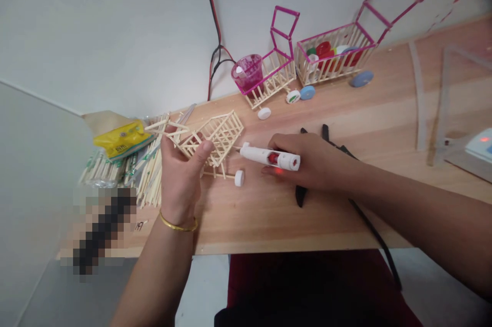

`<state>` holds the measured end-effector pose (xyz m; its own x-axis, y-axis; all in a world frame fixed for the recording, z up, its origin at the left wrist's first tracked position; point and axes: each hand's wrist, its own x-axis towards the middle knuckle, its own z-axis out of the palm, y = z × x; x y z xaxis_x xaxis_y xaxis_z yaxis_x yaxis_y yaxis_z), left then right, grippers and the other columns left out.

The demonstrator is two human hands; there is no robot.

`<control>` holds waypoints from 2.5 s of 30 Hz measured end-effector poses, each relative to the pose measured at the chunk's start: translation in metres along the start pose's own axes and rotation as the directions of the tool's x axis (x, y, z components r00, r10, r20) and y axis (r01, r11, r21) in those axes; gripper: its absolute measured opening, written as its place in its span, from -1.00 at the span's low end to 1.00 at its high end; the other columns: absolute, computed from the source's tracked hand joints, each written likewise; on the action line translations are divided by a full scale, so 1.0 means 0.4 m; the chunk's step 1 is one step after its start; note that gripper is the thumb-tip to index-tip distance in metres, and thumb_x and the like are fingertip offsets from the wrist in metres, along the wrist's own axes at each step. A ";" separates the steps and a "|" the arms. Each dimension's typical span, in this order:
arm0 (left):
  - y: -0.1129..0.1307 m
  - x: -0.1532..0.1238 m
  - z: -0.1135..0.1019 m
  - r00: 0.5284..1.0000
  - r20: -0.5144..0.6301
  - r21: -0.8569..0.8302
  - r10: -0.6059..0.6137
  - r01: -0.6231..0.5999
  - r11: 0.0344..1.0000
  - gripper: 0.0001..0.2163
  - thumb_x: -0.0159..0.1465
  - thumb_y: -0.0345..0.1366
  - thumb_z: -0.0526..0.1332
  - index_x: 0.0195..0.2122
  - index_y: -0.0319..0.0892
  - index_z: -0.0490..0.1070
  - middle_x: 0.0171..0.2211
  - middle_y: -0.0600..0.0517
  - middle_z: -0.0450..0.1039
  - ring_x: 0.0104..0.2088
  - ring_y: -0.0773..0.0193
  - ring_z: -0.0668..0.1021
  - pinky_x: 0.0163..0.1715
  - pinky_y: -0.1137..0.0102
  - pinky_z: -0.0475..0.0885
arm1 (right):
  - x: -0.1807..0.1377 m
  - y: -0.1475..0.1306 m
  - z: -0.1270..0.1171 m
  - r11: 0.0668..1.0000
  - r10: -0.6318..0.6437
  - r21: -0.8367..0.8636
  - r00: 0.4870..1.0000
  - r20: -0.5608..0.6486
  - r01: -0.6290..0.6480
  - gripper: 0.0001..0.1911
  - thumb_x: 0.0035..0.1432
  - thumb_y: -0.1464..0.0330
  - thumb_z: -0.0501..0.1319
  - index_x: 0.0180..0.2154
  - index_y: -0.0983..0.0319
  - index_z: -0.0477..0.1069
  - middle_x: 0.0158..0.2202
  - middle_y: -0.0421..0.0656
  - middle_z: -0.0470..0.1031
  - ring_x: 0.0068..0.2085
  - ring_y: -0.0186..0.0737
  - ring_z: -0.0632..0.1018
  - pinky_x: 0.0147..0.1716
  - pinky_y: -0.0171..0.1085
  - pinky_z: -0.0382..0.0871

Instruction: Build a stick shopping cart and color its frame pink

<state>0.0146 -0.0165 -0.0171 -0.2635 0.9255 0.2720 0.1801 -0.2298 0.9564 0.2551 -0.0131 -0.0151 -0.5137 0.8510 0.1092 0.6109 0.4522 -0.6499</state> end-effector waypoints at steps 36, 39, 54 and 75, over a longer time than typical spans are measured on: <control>0.020 -0.013 -0.003 1.000 0.016 0.282 0.009 -0.013 0.959 -0.15 -0.06 -0.20 0.52 0.23 -0.05 0.14 -0.08 -0.05 0.42 -0.07 0.05 0.54 0.04 0.08 0.44 | 0.001 0.006 -0.008 0.994 0.057 0.086 0.996 0.072 -0.063 -0.83 0.19 0.26 0.19 -0.41 0.18 0.32 -0.40 -0.15 0.53 -0.41 -0.19 0.48 -0.46 -0.26 0.18; 0.012 -0.016 -0.007 0.999 0.020 0.243 -0.033 0.027 0.970 -0.12 -0.04 -0.17 0.51 0.27 -0.04 0.09 -0.06 -0.06 0.41 -0.02 0.03 0.52 0.06 0.09 0.43 | 0.000 0.006 -0.009 0.992 0.061 0.102 0.995 0.079 -0.069 -0.83 0.19 0.25 0.19 -0.40 0.19 0.33 -0.39 -0.15 0.53 -0.40 -0.18 0.48 -0.44 -0.26 0.20; 0.023 -0.054 -0.005 0.999 0.017 0.195 -0.031 0.027 0.980 0.11 -0.13 -0.25 0.56 0.36 0.13 -0.11 0.17 -0.14 0.25 0.14 -0.12 0.44 -0.05 0.11 0.54 | -0.008 0.008 -0.018 0.989 0.105 0.091 0.984 0.146 -0.119 -0.92 0.18 0.41 0.14 -0.35 0.18 0.39 -0.38 -0.16 0.54 -0.39 -0.20 0.51 -0.44 -0.29 0.24; 0.006 -0.066 0.027 0.984 0.023 0.529 0.179 -0.164 0.833 0.16 -0.07 -0.18 0.53 0.40 0.04 -0.28 0.33 -0.23 0.02 0.31 -0.20 0.22 0.24 -0.13 0.22 | -0.011 0.022 -0.014 0.975 0.163 0.119 0.969 0.185 -0.186 -0.83 0.24 0.26 0.12 -0.36 0.17 0.38 -0.39 -0.17 0.54 -0.43 -0.24 0.52 -0.45 -0.29 0.28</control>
<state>0.0321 -0.0380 -0.0233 -0.2049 0.8762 0.4363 0.6945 -0.1840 0.6956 0.2660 -0.0114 -0.0171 -0.5099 0.8489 -0.1388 0.6195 0.2505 -0.7439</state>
